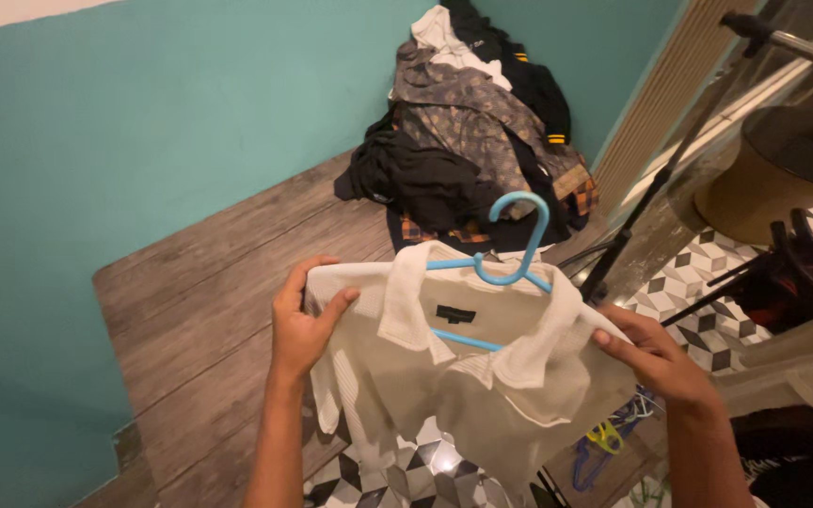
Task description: The person smooths a white shirt on a wooden table, places a blue hanger inside it, and hangs the shirt on a metal clothing rack. The person then smooths a black t-shirt on the table.
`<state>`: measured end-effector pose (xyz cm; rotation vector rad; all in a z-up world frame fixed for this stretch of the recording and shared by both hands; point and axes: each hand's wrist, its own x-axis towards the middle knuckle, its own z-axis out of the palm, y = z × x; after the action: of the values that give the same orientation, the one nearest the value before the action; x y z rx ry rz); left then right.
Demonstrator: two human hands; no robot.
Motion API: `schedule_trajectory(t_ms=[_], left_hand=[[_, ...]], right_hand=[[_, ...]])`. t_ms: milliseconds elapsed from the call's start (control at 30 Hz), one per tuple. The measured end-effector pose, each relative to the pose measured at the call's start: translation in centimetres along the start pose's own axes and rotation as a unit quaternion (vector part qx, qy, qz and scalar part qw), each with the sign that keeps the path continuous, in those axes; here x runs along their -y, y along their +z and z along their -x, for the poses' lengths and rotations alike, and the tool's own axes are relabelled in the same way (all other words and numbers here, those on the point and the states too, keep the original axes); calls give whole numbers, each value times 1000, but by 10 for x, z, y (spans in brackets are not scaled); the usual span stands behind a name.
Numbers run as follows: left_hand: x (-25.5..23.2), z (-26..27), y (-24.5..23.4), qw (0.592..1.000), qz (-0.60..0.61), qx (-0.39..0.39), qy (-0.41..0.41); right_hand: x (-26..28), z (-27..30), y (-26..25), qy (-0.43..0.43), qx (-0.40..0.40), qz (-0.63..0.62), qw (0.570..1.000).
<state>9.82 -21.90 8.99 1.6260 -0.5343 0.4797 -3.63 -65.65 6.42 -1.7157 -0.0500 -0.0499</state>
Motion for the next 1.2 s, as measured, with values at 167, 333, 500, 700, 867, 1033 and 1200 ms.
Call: schedule_trajectory(t_ms=[167, 333, 500, 700, 867, 1033, 1200], left_hand=[[7, 2, 23, 996, 72, 22, -39], [-9, 0, 71, 997, 62, 20, -29], [-39, 11, 137, 997, 70, 6, 22], [-75, 27, 225, 996, 67, -5, 52], [-91, 43, 287, 995, 98, -1, 17], [-117, 53, 345, 992, 121, 25, 7], [-133, 46, 401, 996, 85, 28, 22]], right_hand=[[-21, 20, -36, -46, -47, -22, 998], [-25, 50, -85, -72, -83, -52, 993], [-9, 83, -127, -122, -130, -112, 978], [8, 100, -189, -145, -164, -154, 964], [19, 101, -238, -210, -149, -173, 951], [51, 102, -268, -227, -240, -112, 937], [84, 106, -299, -334, -236, -80, 909]])
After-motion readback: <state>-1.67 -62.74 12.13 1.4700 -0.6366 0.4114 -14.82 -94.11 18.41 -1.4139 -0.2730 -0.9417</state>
